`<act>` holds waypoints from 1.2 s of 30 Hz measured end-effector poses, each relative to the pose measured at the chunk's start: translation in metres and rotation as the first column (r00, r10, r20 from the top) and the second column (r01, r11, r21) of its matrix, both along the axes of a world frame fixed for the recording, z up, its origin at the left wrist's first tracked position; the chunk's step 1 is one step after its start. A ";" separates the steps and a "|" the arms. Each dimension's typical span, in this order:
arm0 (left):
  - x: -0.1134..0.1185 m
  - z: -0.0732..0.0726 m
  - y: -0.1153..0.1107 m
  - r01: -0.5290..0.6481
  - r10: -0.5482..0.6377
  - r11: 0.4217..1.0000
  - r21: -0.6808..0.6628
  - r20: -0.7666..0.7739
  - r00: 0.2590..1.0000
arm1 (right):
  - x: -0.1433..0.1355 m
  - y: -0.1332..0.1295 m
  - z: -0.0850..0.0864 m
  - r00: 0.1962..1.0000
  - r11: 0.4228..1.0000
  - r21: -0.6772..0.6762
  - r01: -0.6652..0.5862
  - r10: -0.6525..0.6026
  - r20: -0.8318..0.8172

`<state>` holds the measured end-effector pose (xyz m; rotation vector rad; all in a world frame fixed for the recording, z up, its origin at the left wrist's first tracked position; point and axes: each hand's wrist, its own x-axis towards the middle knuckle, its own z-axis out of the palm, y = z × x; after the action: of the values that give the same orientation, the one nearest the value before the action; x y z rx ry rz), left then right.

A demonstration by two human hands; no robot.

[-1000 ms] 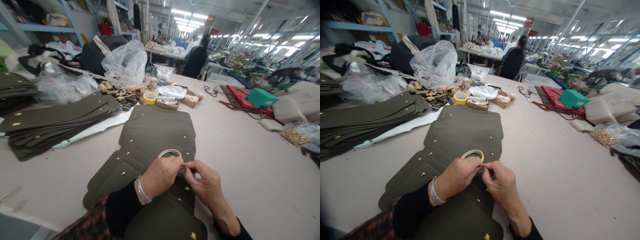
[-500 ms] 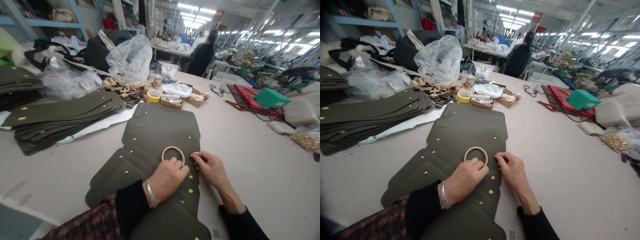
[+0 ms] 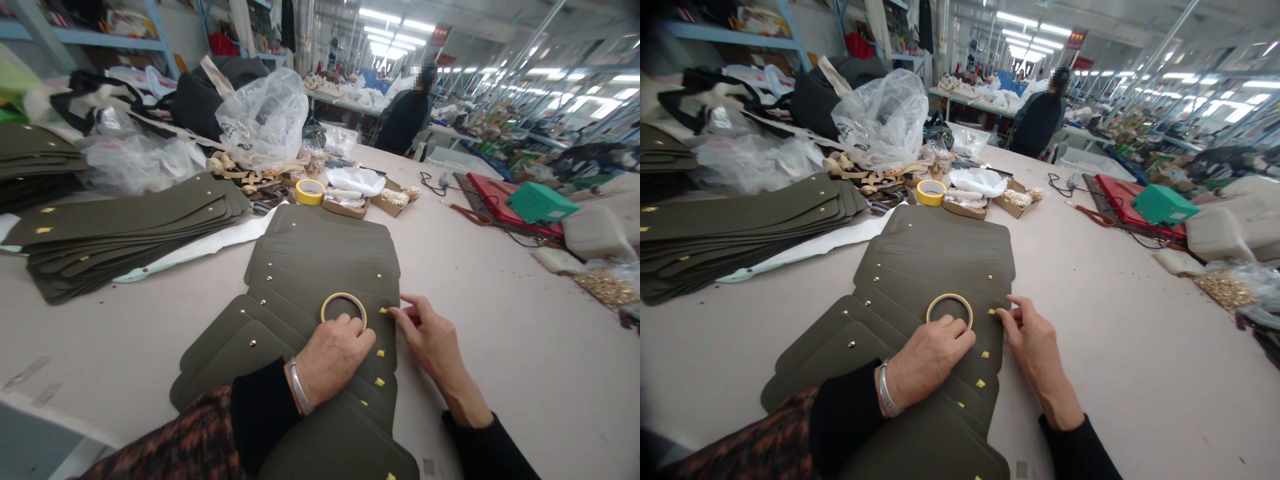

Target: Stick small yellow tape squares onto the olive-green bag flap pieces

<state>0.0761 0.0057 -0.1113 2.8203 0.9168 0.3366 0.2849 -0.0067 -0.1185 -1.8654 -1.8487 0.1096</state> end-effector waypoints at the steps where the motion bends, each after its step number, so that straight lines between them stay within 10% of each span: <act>1: 0.000 -0.001 0.000 -0.005 0.005 1.000 0.003 0.004 1.000 | 0.001 -0.002 0.000 0.996 0.996 0.033 -0.086 0.085 0.028; 5: -0.001 -0.001 -0.001 -0.009 0.009 1.000 0.012 0.000 1.000 | -0.004 -0.003 -0.001 0.920 0.938 0.028 -0.345 0.333 0.206; 14: -0.004 0.006 -0.001 0.008 -0.007 1.000 0.022 -0.043 0.999 | -0.022 0.023 0.005 0.991 0.977 -0.212 -0.004 0.032 0.126; 22: -0.016 0.013 0.010 0.024 -0.021 0.999 -0.025 0.103 0.995 | -0.023 -0.013 0.022 0.987 0.877 -0.460 -0.141 0.159 0.001; 28: -0.020 0.014 0.013 0.111 -0.057 0.986 -0.121 0.382 0.922 | -0.031 -0.033 0.026 0.937 0.983 -0.075 -0.169 0.136 -0.322; 36: -0.016 0.012 0.007 0.096 -0.032 0.985 -0.144 0.396 0.918 | -0.044 -0.037 0.026 0.897 0.903 0.194 -0.383 0.413 -0.155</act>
<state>0.0606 0.0123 -0.0993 2.4941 0.7240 0.7502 0.2407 -0.0438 -0.0927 -1.2973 -2.0121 0.2665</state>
